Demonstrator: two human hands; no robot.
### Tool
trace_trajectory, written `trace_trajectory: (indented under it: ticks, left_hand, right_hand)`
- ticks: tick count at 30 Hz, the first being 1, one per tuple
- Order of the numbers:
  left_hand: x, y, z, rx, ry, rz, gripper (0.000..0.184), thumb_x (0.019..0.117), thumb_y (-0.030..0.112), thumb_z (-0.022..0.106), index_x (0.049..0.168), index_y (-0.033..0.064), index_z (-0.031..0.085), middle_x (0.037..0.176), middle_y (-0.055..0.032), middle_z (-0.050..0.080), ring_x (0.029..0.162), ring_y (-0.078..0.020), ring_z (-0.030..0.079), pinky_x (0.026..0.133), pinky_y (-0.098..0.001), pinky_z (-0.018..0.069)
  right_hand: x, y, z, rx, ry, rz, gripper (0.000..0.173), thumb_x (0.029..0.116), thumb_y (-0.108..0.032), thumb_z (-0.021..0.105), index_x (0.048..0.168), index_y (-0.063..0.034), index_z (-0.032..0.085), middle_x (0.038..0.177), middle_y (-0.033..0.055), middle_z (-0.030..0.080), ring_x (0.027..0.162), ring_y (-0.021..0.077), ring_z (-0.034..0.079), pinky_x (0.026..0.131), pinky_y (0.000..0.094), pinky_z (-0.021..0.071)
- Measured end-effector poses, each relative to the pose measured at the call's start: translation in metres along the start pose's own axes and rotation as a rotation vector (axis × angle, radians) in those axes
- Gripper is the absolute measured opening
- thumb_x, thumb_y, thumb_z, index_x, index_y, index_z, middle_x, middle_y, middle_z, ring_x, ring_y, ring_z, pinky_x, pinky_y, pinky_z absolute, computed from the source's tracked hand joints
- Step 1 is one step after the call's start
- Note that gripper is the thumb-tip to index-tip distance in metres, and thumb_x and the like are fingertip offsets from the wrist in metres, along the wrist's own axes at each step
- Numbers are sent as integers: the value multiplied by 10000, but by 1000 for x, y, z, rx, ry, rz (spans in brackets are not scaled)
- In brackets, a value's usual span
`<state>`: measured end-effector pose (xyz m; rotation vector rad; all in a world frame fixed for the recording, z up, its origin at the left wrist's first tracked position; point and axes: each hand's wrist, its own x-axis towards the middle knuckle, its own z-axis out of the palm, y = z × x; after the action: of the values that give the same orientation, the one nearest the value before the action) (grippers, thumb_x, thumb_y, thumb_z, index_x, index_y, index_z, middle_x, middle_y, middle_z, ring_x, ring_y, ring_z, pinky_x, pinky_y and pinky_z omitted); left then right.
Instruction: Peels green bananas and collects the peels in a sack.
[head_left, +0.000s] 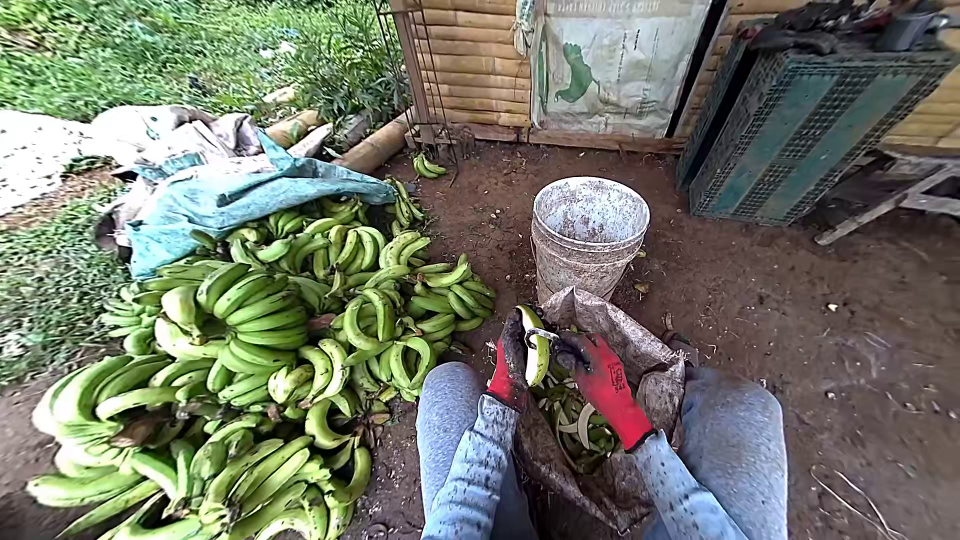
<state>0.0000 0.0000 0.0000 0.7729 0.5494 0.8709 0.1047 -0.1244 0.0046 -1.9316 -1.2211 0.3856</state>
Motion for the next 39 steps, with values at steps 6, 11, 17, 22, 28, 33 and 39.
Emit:
trace_trajectory:
  ticks: [6,11,17,22,28,33,39]
  left_hand:
    - [-8,-12,-2,889,79,86,378,1109,157,366,1342,-64,564,1242,-206,637,1126,-188,614,1020,-334,486]
    - [-32,-6,16,1267,-93,-4,439,1099,174,406,1433,-100,489,1445,-289,529,1403,-329,477,1206,-420,320]
    - [-4,-8,-2,305,24,-122,488,1133,354,240,1049,39,602,723,-82,629,580,-151,621,528,-297,554]
    - [1,6,-8,-409,-98,-329,588,1091,422,177,898,68,604,619,-22,573,496,-108,574,484,-231,519]
    - [-6,1,0,-147,-39,-266,494,1112,336,217,977,56,602,643,-30,582,512,-110,582,493,-246,530]
    - [-10,-17,-6,220,-56,-22,339,1113,226,331,1181,34,602,833,-53,656,647,-110,620,579,-269,551]
    - [-35,-27,-13,587,100,78,368,1113,205,365,1279,-16,608,1021,-119,681,845,-129,652,783,-292,568]
  right_hand:
    - [6,7,-4,-139,-62,85,395,1005,-287,605,1367,-142,669,1315,236,631,1207,393,622,1045,529,490]
    - [29,29,-7,-86,-67,185,367,1039,-172,514,1365,-87,660,1277,234,660,1205,368,631,1071,512,468]
    - [19,33,-19,12,-46,75,359,976,-258,645,1314,-155,708,1230,163,679,1136,282,653,1020,460,517]
    - [-2,24,-29,149,-183,-206,336,912,-263,747,1232,-164,762,1196,130,700,1126,218,652,1024,387,518]
    - [5,20,-32,-116,-275,-279,324,945,-280,689,1261,-242,751,1255,148,691,1215,333,618,1084,548,423]
    - [13,12,-2,-122,-58,-46,371,983,-248,622,1331,-147,701,1255,205,678,1186,370,639,1059,533,475]
    - [21,30,13,-64,-7,326,387,1033,-240,574,1387,-92,627,1300,228,648,1195,370,641,1051,520,491]
